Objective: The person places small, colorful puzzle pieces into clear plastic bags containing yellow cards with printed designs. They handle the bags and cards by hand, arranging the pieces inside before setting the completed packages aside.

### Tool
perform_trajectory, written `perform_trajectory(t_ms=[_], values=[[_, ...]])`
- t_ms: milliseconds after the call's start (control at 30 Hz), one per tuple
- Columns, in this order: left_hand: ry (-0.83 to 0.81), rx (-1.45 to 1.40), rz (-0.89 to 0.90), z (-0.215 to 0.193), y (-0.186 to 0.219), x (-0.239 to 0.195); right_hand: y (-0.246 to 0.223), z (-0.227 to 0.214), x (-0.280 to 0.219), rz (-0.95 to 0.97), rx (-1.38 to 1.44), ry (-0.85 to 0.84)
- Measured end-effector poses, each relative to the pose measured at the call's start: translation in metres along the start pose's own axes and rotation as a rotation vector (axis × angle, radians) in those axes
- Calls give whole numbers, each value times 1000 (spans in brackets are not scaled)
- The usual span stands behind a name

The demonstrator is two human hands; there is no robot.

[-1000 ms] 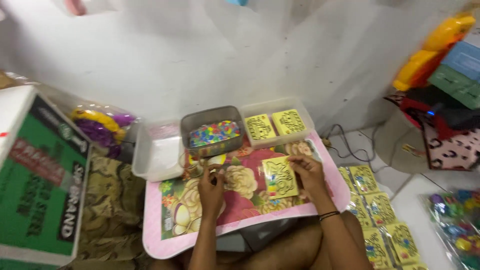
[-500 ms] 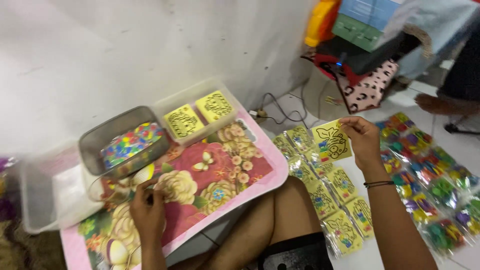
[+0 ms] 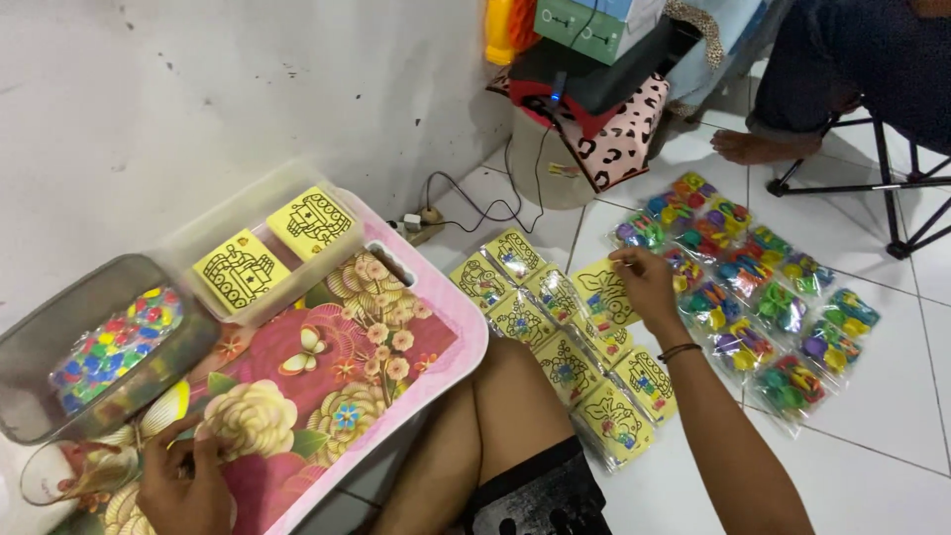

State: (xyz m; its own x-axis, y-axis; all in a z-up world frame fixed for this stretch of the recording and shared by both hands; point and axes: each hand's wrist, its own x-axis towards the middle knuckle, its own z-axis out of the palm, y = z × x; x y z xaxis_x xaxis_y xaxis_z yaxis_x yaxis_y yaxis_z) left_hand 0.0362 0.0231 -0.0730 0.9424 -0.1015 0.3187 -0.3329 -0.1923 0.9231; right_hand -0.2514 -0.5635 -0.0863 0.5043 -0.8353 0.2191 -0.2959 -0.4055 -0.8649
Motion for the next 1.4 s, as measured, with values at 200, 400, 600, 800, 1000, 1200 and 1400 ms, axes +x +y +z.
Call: perform_trajectory(t_ms=[200, 400, 600, 800, 1000, 1200, 1400], values=[[31, 53, -21, 3, -2, 1, 7, 33, -2, 16, 51, -67], [58, 28, -41, 9, -2, 3, 36, 81, 26, -228, -184, -26], [-77, 4, -15, -26, -122, 27, 27, 105, 43, -52, -308, -235], [-34, 112, -31, -35, -165, 33, 64, 123, 52, -47, -348, -307], [0, 151, -52, -36, -161, 32, 43, 118, 46, 28, -371, -312], [-30, 188, -107, -45, -169, 35, 59, 118, 45, 107, -328, -423], [36, 162, -131, -30, -139, 25, 43, 119, 42, 215, -335, -430]])
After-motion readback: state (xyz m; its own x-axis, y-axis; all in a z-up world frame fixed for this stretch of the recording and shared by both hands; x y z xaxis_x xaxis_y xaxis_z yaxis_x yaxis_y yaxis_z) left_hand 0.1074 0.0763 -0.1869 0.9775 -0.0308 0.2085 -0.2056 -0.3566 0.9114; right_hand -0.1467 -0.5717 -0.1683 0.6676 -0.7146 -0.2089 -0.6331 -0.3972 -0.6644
